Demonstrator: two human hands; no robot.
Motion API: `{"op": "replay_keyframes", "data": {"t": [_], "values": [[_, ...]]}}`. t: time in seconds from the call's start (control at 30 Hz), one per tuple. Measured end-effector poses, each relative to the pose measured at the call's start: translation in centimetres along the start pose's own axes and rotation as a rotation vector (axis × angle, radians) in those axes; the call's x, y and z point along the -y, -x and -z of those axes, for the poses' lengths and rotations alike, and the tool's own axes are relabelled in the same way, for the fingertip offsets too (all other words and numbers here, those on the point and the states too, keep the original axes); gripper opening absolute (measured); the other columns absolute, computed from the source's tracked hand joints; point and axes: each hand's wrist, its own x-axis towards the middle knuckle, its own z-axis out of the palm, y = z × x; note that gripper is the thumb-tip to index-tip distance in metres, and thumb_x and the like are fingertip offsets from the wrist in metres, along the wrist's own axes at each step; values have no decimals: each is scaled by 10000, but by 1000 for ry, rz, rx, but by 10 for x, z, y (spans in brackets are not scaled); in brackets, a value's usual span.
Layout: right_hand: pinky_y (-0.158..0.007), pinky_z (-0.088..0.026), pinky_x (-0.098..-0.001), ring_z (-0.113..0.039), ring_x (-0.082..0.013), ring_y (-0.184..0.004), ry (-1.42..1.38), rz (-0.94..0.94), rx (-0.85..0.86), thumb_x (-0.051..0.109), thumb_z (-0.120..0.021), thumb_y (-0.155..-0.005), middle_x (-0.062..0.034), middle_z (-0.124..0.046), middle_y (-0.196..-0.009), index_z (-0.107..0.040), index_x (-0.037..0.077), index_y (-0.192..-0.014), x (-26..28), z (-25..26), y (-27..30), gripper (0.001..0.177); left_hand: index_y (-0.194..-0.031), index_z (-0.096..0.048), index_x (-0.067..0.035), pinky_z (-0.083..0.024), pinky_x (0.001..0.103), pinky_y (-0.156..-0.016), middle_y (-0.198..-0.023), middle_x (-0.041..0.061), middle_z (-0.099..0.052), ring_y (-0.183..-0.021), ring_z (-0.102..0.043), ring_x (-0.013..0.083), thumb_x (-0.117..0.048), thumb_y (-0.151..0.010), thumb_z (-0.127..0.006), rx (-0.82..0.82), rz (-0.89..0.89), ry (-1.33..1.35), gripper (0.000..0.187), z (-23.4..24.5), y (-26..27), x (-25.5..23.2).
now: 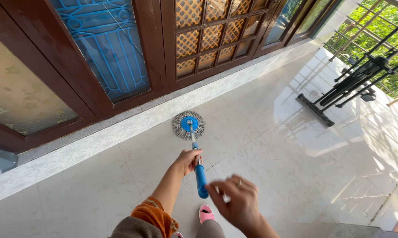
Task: The person mops a tiled balcony floor using a blue spin mop. They move the mop back and forth across the surface, covering areas near a glass door, a stationary exercise bike, and the balcony railing.
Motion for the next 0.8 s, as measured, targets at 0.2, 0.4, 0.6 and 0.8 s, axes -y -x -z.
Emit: {"op": "replay_keyframes", "data": {"t": [0.2,0.4,0.6,0.8], "values": [[-660,-496,-400,-535,-241,-836,-1078,-1692,380,482,-467,-704,-134,-505,-964,-480,80,-1041,-34,-69,11,524,-908,-490,-107,-377,369,-800,-799,23,-590,-824,-574,152,-227,-629,-547,-56,27,-582,309,-8,25,-2],[-328,-331,-114,-348,-3,-398,-1993,-2176,-97,118,-530,-794,59,-361,-500,-445,82,-641,-78,-169,106,179,-561,-486,-20,-306,203,-271,-455,120,-535,-301,-395,88,14,-710,-452,-22,130,-506,156,17,-6,19],[-327,-287,-126,-311,-29,-406,-1910,-2083,-425,114,-488,-833,26,-341,-543,-441,59,-713,-51,-173,80,141,-540,-565,5,-315,229,-333,-439,101,-520,-338,-438,123,-18,-682,-518,-112,104,-708,151,23,-19,5],[-305,-260,-124,-309,-18,-409,-1993,-2023,-595,81,-467,-831,27,-356,-578,-423,79,-787,-75,-189,62,62,-487,-538,0,-313,222,-353,-375,66,-418,-335,-400,130,15,-638,-473,-121,105,-756,165,7,-45,-16]]}}
